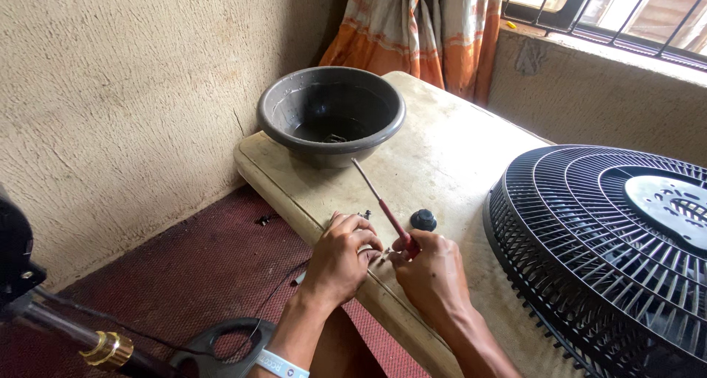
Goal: The person services a standing fan by working on its motor housing with a red-handled screwdriver, unscrewing and tightening screws on the rear housing while holding the fan steady. Small screws and a knob lie on a nearby table, and the fan guard rests on the table beside a plastic basin.
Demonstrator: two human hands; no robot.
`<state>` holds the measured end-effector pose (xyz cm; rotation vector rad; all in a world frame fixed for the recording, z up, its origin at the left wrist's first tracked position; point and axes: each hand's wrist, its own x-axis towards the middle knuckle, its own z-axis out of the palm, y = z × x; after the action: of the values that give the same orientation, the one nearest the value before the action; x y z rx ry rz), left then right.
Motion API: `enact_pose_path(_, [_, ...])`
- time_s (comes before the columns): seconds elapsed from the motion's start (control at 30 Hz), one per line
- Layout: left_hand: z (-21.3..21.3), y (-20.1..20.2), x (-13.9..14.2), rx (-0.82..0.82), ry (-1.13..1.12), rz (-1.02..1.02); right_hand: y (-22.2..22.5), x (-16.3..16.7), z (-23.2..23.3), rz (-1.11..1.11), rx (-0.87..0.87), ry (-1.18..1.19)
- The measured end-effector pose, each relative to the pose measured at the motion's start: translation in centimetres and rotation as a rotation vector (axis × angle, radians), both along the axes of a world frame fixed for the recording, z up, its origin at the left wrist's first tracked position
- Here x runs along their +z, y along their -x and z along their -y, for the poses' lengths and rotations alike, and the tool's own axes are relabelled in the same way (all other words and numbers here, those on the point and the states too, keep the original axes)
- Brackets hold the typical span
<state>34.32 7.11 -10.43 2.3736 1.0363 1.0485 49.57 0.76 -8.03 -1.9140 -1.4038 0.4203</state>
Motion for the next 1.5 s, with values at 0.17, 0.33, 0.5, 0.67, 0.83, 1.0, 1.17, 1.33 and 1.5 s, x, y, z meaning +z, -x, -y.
enact_pose_path(0.17, [-0.1,0.1,-0.4,-0.043,-0.087,0.051,0.4,1.4,0.4,-0.017,-0.064,0.01])
enact_pose_path(0.33, [0.4,0.2,0.5,0.01,-0.042,0.264,1.3,3.6,1.1,-0.05,-0.032,-0.072])
enact_pose_path(0.5, [1.6,1.0,3.3,0.128,0.091,0.492,2.8,5.6,0.8,-0.156,0.077,-0.086])
enact_pose_path(0.67, [3.0,3.0,6.2,0.269,0.158,0.599,5.2,6.4,0.4,-0.131,0.157,-0.269])
enact_pose_path(0.83, [4.7,5.7,7.8,0.367,0.195,0.686,7.8,7.2,0.0,-0.204,0.287,-0.373])
enact_pose_path(1.0, [6.4,8.0,8.9,0.392,0.195,0.814,11.7,7.3,-0.6,-0.251,0.227,-0.412])
enact_pose_path(1.17, [8.4,10.3,10.2,0.325,0.108,0.966,15.1,7.4,-0.8,-0.388,0.323,-0.554])
enact_pose_path(1.33, [10.6,13.0,12.7,0.338,0.065,0.873,18.6,8.8,-0.8,-0.717,0.366,-0.434])
enact_pose_path(1.5, [13.1,15.1,15.1,0.344,0.061,0.745,21.3,11.0,-0.4,-0.762,0.441,-0.477])
